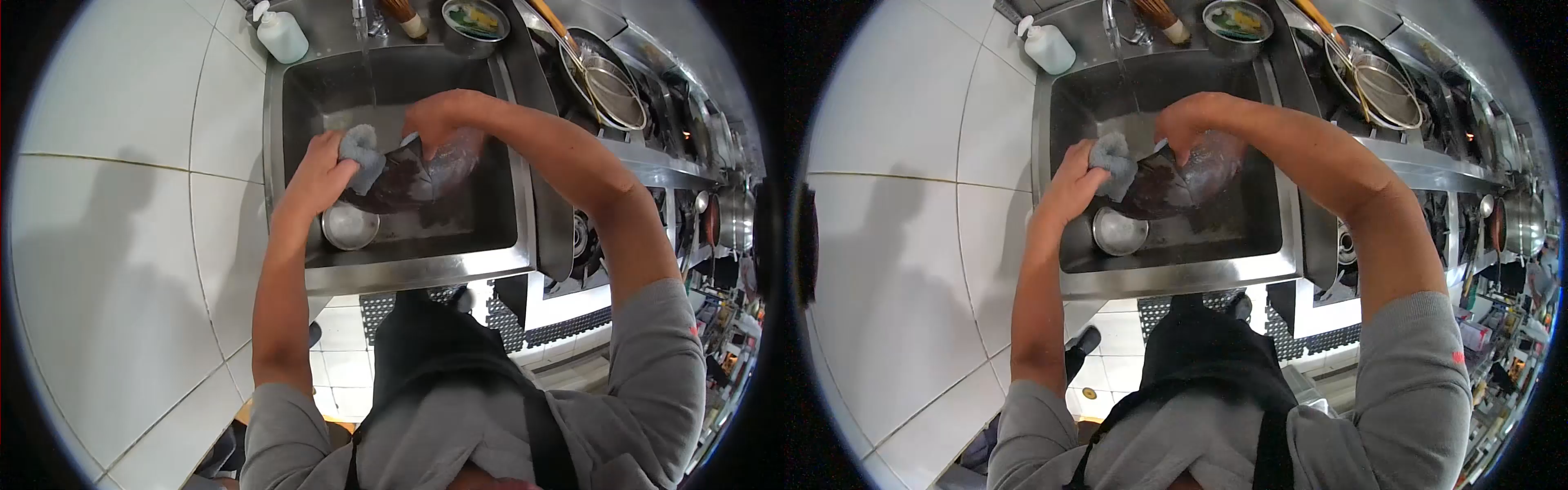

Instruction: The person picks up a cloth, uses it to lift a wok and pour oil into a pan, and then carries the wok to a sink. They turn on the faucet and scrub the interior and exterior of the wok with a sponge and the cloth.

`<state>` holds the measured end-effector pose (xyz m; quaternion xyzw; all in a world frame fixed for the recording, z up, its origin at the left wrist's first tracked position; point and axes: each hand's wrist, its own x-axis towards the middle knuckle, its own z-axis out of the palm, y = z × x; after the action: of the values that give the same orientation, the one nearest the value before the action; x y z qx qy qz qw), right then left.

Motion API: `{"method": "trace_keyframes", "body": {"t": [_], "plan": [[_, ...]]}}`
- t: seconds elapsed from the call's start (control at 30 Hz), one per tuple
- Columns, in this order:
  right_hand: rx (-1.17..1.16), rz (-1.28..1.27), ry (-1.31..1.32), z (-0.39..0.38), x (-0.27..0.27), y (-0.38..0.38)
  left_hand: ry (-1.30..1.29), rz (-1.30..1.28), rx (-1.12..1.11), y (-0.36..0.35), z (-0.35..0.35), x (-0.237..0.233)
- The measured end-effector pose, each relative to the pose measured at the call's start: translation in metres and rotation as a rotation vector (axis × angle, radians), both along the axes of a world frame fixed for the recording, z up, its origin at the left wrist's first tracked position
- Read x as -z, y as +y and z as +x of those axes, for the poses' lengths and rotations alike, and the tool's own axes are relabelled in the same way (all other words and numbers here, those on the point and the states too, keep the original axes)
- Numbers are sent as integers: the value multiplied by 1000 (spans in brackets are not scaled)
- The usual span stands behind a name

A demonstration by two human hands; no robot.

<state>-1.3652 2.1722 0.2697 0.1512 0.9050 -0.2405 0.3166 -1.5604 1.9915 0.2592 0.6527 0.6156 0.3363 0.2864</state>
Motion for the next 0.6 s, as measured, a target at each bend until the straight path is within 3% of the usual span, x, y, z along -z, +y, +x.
{"method": "trace_keyframes", "body": {"t": [0.07, 0.2, 0.3, 0.37, 0.43, 0.6], "plan": [[-66, 25, -27, -4, -6, 8, -50, 85, -75, -4, 6, 6], [-202, 31, -62, -10, -25, 13, -423, 51, -440, -11, -22, 26], [-235, 28, -155, -12, -16, 19, -746, -79, -437, -11, -39, 39], [-249, 20, -167, -16, -14, 24, -254, 10, -233, -13, -48, 94], [-249, 4, -101, -12, -18, 22, -559, -175, -78, -6, 5, 56], [-288, 58, -278, -19, -3, 23, -492, -180, -95, -19, 50, 79]]}}
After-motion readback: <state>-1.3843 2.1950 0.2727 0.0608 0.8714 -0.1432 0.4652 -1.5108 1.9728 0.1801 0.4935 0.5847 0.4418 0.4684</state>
